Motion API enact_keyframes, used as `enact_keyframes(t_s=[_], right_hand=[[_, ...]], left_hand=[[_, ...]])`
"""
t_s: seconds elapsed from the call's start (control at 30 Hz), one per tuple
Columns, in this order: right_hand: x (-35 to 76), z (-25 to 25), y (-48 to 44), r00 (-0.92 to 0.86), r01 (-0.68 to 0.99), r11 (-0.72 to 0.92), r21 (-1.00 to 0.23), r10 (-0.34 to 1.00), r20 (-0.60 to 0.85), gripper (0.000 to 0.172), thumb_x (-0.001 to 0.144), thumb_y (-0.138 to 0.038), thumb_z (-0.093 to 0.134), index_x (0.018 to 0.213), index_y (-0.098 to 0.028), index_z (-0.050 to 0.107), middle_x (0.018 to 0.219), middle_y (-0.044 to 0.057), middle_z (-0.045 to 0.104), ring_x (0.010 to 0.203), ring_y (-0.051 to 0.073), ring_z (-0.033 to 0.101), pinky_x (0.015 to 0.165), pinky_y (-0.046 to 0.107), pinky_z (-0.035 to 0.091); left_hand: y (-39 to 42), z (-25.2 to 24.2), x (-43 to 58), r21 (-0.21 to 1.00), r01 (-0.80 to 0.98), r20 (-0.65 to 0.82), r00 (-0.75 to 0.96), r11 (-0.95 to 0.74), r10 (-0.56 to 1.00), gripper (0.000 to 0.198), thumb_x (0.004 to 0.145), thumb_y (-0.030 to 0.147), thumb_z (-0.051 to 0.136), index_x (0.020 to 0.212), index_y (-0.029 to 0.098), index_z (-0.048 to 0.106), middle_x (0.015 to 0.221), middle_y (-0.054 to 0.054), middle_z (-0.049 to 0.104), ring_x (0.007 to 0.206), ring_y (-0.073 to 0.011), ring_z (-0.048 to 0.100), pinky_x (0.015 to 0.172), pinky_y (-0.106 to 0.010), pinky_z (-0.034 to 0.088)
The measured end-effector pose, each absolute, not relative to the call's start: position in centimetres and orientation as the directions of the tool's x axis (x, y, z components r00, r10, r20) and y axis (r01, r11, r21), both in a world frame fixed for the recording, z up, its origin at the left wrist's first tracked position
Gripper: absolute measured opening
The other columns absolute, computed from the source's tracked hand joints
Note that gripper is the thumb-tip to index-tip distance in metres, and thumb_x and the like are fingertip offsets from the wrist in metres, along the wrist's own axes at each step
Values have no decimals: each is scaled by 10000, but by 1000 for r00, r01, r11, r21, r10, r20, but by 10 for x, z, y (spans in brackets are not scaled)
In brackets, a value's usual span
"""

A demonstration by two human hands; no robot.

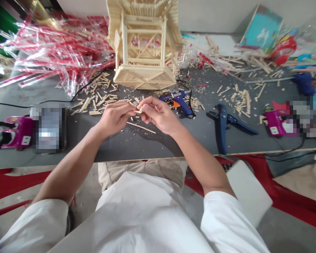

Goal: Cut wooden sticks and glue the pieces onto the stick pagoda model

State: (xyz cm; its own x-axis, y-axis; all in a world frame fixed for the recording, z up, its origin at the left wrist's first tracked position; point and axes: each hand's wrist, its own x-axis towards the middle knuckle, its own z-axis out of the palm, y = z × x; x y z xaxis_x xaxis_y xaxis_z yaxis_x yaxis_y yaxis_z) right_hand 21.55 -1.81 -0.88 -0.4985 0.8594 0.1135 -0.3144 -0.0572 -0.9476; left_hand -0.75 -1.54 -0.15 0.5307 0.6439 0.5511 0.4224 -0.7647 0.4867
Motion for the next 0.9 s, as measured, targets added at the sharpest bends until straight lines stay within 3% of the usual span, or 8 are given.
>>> enact_keyframes(t_s=[0.6,0.9], right_hand=[[219,-11,-17,-527,-318,-35,-947,837,146,213,1008,-456,723,1035,-245,709,870,-21,642,659,66,597,558,207,428],[220,-6,-17,-552,-288,-48,-956,825,125,301,984,-522,732,996,-225,683,835,-26,636,660,71,590,581,202,462]], left_hand=[[-16,-1,-7,473,401,573,536,-784,620,288,1100,328,514,1019,189,753,876,-66,763,784,-168,676,749,-294,495],[-17,-1,-7,477,419,543,551,-773,634,323,1111,346,483,1021,197,756,858,-69,758,780,-174,673,747,-310,496]])
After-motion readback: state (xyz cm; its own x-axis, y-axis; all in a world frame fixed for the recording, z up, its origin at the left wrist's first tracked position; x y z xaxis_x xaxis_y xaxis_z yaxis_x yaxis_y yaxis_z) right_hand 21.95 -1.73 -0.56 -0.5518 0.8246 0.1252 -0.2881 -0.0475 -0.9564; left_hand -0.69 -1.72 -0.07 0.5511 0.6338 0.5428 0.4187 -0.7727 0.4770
